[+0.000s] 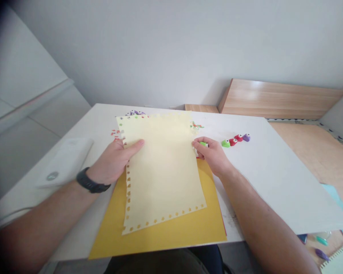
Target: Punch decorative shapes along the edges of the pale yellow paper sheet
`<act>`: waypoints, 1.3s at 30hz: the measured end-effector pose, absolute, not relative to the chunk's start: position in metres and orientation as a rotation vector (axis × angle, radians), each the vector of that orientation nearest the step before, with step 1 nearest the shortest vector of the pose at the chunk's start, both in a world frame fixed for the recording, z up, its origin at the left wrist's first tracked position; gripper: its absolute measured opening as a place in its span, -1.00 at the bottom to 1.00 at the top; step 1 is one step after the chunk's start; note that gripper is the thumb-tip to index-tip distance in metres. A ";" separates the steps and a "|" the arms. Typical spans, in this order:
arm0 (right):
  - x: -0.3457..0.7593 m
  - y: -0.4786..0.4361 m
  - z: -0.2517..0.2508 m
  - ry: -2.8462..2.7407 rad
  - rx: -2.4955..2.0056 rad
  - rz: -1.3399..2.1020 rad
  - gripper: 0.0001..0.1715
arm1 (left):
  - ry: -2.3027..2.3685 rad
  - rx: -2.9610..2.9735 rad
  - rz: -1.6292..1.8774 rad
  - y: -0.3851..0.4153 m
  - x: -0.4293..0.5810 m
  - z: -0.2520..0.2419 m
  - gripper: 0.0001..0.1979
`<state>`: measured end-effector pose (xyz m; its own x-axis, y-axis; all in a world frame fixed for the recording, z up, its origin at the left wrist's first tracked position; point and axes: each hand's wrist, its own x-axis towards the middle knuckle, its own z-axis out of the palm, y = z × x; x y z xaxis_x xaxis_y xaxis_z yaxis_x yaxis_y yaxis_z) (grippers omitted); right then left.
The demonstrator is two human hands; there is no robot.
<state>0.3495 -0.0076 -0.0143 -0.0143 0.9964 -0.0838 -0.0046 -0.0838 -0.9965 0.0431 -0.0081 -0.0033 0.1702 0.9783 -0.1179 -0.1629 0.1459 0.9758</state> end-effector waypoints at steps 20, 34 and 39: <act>0.344 -0.013 -0.007 -1.231 -1.393 1.294 -0.47 | 1.073 1.028 1.127 -0.007 0.042 -0.001 -0.42; 0.349 -0.010 -0.015 -1.194 -1.308 1.307 -0.58 | 1.009 1.044 1.064 -0.009 0.043 -0.004 -0.38; 0.348 -0.008 -0.013 -1.170 -1.244 1.326 -0.69 | 1.021 1.037 1.076 -0.009 0.043 -0.003 -0.42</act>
